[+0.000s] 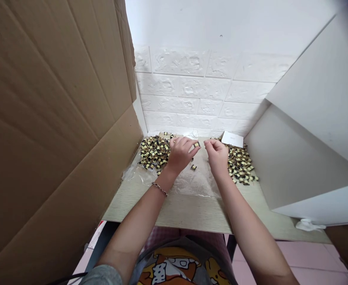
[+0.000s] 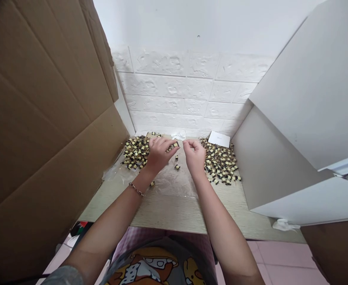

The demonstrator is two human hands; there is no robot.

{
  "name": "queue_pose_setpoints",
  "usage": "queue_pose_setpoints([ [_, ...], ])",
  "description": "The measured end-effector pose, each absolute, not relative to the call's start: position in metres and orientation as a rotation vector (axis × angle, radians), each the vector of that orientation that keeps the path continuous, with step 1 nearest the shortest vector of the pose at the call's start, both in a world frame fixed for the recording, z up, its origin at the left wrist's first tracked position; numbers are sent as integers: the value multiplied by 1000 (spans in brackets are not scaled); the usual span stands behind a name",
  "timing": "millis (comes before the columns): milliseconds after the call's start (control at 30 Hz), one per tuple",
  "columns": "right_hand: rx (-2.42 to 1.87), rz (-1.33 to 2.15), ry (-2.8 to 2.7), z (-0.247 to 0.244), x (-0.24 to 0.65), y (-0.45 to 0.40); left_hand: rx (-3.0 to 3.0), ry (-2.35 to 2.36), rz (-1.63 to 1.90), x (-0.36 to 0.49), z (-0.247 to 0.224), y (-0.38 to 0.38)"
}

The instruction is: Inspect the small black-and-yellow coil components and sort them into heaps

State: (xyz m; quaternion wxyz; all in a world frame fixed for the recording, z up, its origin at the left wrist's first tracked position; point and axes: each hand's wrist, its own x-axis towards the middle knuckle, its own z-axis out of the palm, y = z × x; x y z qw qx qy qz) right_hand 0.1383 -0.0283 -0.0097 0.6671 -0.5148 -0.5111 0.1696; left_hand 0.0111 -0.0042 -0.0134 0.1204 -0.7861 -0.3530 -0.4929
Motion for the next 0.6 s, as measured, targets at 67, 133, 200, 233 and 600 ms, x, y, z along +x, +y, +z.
queue_pose_setpoints([
  [67, -1137, 426, -1112, -10, 136, -29, -2297, -1055, -1462, 12, -14, -4],
  [133, -1120, 444, -1092, -10, 134, -30, -2304, -1086, -1480, 12, -14, -5],
  [200, -1100, 458, -1081, -10, 133, -31, -2311, -1116, -1501, 13, -13, -5],
  [233, -1091, 463, -1078, -10, 133, -31, -2315, -1127, -1508, 13, -13, -5],
  [600, -1088, 420, -1107, -13, 133, -32, -2318, -1169, -1494, 14, -13, -5],
])
